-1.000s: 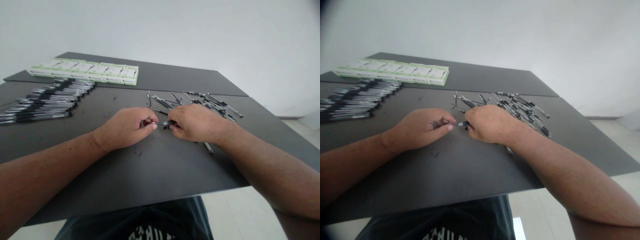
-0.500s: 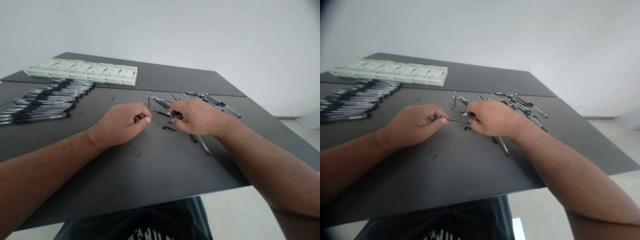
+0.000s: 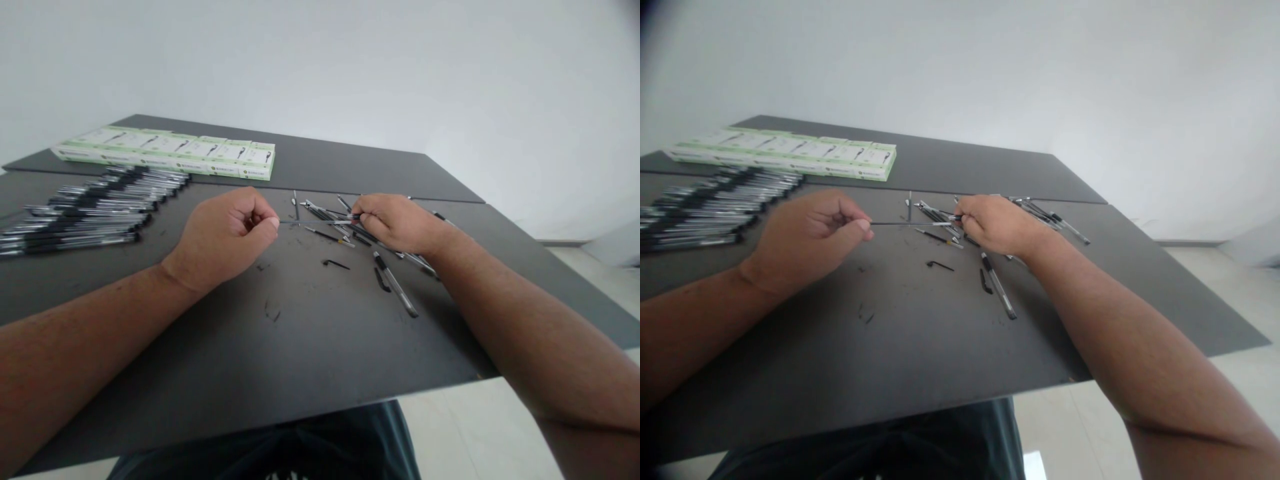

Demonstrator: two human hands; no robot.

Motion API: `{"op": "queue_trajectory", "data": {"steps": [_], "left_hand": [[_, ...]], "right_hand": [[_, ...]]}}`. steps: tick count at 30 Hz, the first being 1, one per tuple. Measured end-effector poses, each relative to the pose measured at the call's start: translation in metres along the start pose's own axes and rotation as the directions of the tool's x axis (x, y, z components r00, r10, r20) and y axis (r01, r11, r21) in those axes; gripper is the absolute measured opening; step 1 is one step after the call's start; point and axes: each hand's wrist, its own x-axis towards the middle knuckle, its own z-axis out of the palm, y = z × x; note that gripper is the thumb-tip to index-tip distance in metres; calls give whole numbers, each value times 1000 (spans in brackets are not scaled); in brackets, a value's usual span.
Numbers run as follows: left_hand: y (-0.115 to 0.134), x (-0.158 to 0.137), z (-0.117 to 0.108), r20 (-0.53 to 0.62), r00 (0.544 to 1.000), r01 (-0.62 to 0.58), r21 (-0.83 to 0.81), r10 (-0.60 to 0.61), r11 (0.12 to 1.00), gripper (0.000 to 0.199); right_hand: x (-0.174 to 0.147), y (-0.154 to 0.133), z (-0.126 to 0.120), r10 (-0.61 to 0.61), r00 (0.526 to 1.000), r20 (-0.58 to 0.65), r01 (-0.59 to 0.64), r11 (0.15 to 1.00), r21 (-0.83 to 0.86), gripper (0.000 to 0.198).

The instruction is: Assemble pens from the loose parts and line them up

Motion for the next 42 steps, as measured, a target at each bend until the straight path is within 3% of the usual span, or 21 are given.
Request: {"op": "queue_trajectory", "data": {"steps": [8, 27, 42], "left_hand": [[-2, 3, 0, -32, 998, 48, -30, -49, 998, 18], [-1, 4, 2, -42, 999, 22, -15, -22, 1000, 19], [-3, 4, 5, 12, 1000, 17, -10, -17, 1000, 20]], "right_hand": [[0, -1, 0, -14, 1000, -2, 14, 1000, -2, 33], [-1, -1, 0, -45, 999, 10, 44, 999, 23, 34], [0, -4, 1, -54, 998, 11, 54, 998, 19, 35]]}}
